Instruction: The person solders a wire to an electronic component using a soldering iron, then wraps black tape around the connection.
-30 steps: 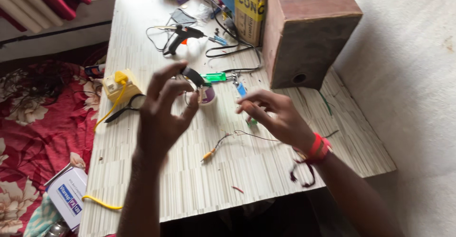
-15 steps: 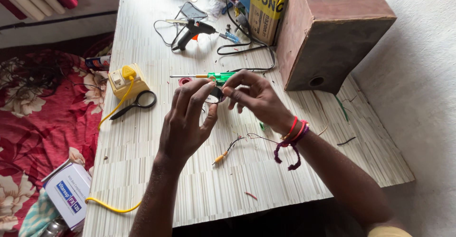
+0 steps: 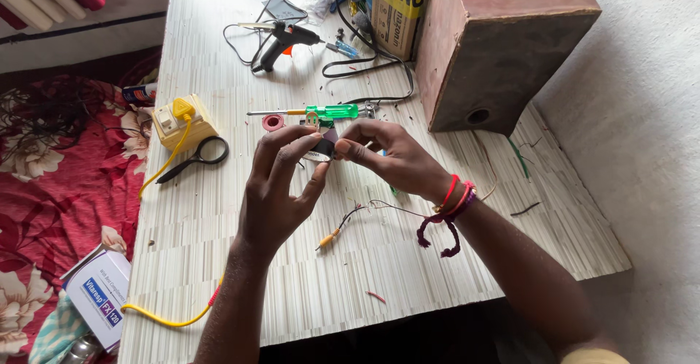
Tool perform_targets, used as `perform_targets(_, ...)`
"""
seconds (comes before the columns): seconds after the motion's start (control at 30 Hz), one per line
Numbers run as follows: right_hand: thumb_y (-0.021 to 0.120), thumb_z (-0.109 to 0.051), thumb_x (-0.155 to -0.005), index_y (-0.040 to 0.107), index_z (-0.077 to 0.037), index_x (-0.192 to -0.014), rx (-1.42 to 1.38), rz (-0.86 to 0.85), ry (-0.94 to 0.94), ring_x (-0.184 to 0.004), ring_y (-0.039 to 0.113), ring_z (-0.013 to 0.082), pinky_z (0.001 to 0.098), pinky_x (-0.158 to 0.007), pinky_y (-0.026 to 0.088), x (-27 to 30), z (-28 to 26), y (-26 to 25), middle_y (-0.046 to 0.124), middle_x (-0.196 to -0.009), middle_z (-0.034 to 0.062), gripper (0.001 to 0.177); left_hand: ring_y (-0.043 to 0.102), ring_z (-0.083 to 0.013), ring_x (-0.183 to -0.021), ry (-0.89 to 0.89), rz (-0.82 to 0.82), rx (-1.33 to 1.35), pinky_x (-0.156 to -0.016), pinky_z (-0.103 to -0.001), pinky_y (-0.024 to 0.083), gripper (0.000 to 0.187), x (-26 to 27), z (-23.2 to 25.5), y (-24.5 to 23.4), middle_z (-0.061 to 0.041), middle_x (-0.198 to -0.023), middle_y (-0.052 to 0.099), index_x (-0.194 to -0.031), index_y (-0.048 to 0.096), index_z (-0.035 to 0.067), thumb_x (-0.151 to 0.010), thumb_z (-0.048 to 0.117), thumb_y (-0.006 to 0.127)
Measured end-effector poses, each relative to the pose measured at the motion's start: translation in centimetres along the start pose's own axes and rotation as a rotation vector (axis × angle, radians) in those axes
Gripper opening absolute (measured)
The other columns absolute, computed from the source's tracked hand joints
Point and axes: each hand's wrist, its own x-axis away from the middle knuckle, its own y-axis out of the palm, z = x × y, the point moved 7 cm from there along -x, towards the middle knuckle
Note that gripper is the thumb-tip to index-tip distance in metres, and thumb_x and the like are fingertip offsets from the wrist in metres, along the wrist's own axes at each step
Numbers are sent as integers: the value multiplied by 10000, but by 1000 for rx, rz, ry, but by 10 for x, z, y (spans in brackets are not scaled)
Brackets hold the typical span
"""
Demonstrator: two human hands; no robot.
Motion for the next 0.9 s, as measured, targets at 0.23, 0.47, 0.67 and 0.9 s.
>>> perform_targets(0.23, 629, -322, -1052, 654, -49, -1106, -464, -111, 68, -950, 628, 70, 250, -802, 489, 2, 13, 22, 689, -984, 5, 280, 671, -278, -1217, -26, -36, 43, -1006, -370, 592, 463, 1, -6, -8, -108, -1296, 620, -1293, 628, 99, -884, 6, 824)
perform_targets(0.47, 601, -237, -1088, 615, -33, -1149, -557, -140, -83, -1033, 598, 93, 296, -940, 520, 2, -2, 41, 623, -1046, 17, 213, 732, -171, -1135, -331, -45, 340, -929, -316, 637, 327, 15, -43, -21, -80, -1217, 714, -1265, 637, 83, -962, 62, 757)
perform_targets(0.67, 596, -236, -1092, 604, -5, -1124, -483, -95, -174, -982, 641, 113, 314, -905, 564, 5, -10, 59, 611, -1072, 30, 234, 736, -136, -927, -720, -112, 706, -713, -268, 611, 182, 41, -65, -1, -62, -1044, 740, -1224, 635, 74, -1069, 164, 602)
perform_targets(0.9, 664, -231, -1038, 654, -34, -1051, -414, -99, -14, -897, 637, 72, 263, -816, 554, 6, 8, 81, 646, -952, 8, 198, 751, -233, -865, -212, -165, -247, -701, -360, 602, 248, 27, -42, -38, -107, -991, 726, -1184, 646, 41, -956, 105, 723)
